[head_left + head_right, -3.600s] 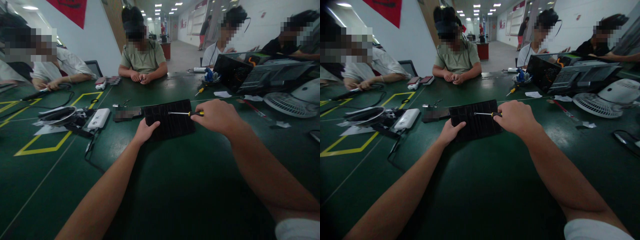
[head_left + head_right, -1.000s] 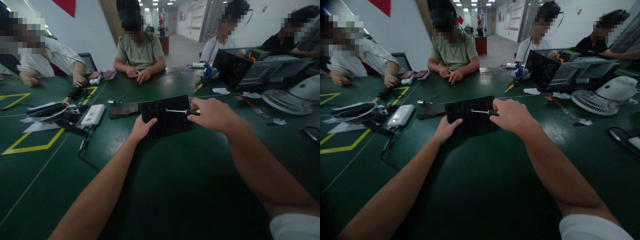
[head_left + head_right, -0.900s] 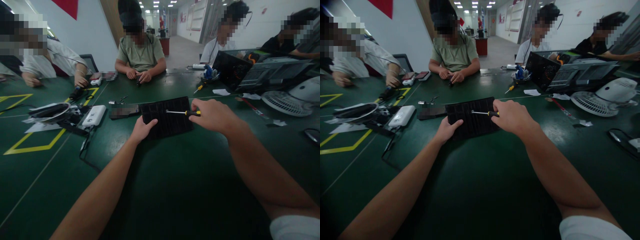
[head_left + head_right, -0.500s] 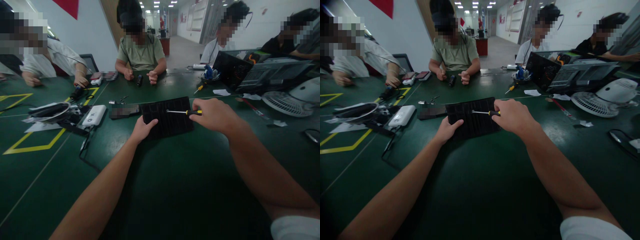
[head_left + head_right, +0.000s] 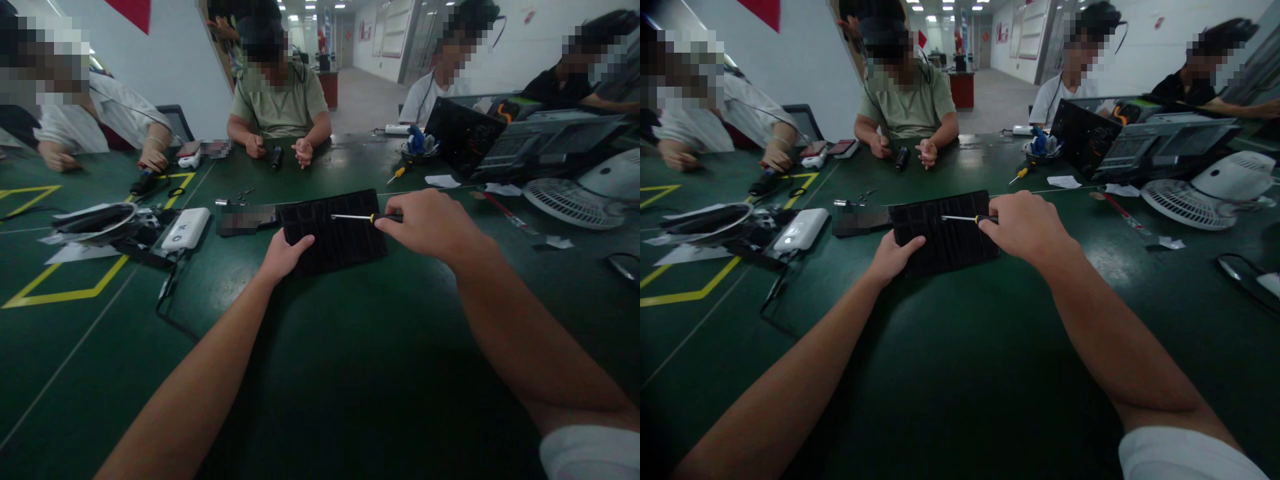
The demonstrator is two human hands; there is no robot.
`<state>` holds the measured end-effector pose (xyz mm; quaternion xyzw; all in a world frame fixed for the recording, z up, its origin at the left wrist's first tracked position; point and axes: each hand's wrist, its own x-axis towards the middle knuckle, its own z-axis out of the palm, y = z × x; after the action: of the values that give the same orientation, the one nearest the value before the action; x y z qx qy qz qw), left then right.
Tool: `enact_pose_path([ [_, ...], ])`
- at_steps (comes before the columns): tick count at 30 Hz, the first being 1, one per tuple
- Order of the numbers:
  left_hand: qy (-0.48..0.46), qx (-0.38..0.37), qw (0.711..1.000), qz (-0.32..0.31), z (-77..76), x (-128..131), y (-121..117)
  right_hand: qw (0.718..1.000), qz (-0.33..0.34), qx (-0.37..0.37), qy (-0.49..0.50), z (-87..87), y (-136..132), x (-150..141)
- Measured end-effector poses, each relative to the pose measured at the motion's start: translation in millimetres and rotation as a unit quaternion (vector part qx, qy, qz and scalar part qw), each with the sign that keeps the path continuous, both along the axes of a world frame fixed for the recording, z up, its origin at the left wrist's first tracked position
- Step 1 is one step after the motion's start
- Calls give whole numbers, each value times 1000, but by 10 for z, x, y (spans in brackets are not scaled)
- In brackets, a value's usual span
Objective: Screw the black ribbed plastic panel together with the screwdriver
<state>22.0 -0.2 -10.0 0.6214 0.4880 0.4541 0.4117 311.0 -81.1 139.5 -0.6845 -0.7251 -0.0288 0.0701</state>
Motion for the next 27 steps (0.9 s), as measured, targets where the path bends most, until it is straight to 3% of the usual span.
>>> enact_pose_path([
  [14, -6, -3, 1000, -6, 6, 3, -4, 998, -23, -61, -5, -6, 27, 11],
  [27, 8, 0, 1000, -5, 32, -1, -24, 999, 10, -45, -8, -27, 25, 72],
])
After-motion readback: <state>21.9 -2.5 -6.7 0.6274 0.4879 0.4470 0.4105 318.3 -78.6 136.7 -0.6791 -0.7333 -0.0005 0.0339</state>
